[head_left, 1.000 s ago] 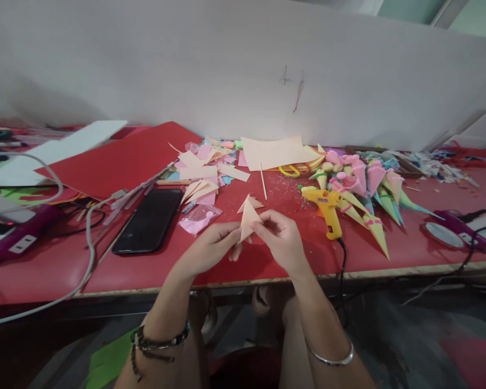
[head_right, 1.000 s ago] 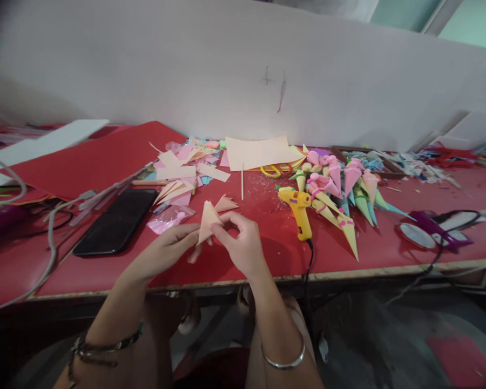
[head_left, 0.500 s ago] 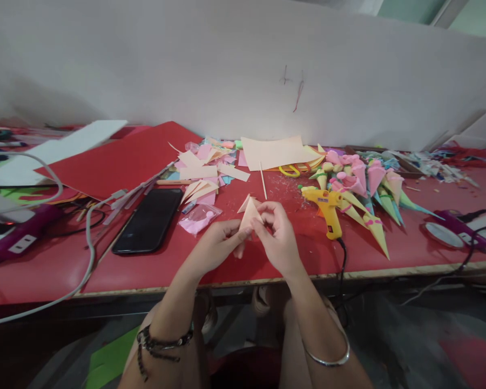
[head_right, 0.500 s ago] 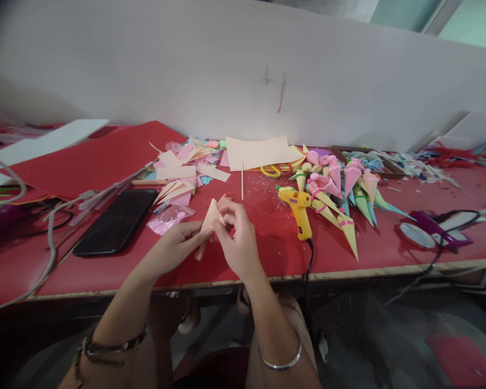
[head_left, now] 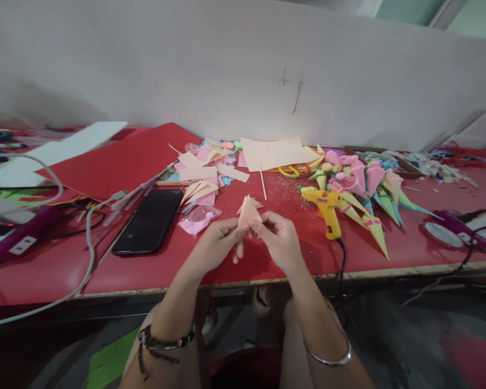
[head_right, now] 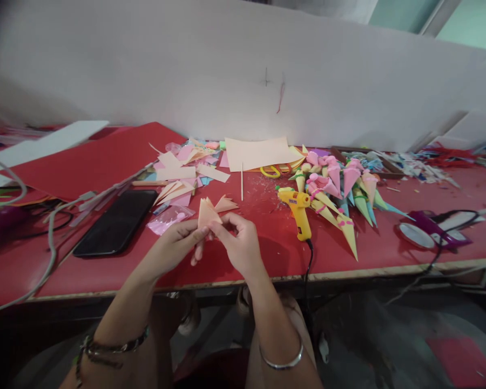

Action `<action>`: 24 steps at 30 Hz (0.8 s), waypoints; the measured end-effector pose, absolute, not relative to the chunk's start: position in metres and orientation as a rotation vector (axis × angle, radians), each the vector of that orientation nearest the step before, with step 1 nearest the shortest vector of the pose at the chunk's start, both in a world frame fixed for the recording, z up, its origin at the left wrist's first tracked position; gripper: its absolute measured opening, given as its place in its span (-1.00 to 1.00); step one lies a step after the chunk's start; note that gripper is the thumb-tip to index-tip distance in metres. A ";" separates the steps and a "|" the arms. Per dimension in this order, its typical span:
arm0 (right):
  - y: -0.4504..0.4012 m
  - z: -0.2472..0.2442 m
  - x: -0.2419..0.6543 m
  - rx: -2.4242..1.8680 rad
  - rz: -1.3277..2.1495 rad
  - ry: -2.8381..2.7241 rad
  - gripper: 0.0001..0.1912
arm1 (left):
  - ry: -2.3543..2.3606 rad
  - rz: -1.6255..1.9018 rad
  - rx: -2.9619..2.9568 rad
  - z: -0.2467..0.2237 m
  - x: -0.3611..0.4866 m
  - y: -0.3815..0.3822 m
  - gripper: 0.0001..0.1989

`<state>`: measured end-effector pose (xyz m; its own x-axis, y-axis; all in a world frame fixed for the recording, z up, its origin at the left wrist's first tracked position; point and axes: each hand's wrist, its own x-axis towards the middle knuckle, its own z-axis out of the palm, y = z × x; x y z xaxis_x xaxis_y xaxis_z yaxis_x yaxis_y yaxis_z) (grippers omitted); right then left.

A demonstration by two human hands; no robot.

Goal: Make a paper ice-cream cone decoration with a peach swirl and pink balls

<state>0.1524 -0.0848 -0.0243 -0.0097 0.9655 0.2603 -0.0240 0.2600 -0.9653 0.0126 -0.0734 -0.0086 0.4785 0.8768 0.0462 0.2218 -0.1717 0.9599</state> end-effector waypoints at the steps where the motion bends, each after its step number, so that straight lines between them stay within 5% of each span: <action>1: -0.085 -0.024 0.153 -0.997 1.024 -1.309 -0.75 | 0.963 0.772 1.668 -0.008 0.013 -0.073 -0.73; 17: -0.088 -0.025 0.152 -1.028 0.827 -1.513 -0.67 | 1.018 0.714 1.722 -0.011 0.010 -0.073 -0.69; 24: -0.087 -0.026 0.152 -1.010 0.888 -1.733 -0.64 | 1.276 1.092 1.870 -0.010 0.017 -0.071 -0.68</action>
<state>0.1519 -0.0873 -0.0259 -0.2477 0.9046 0.3470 0.2470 0.4053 -0.8802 0.0165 -0.0715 -0.0102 0.1922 0.9386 0.2865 0.4282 -0.3429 0.8361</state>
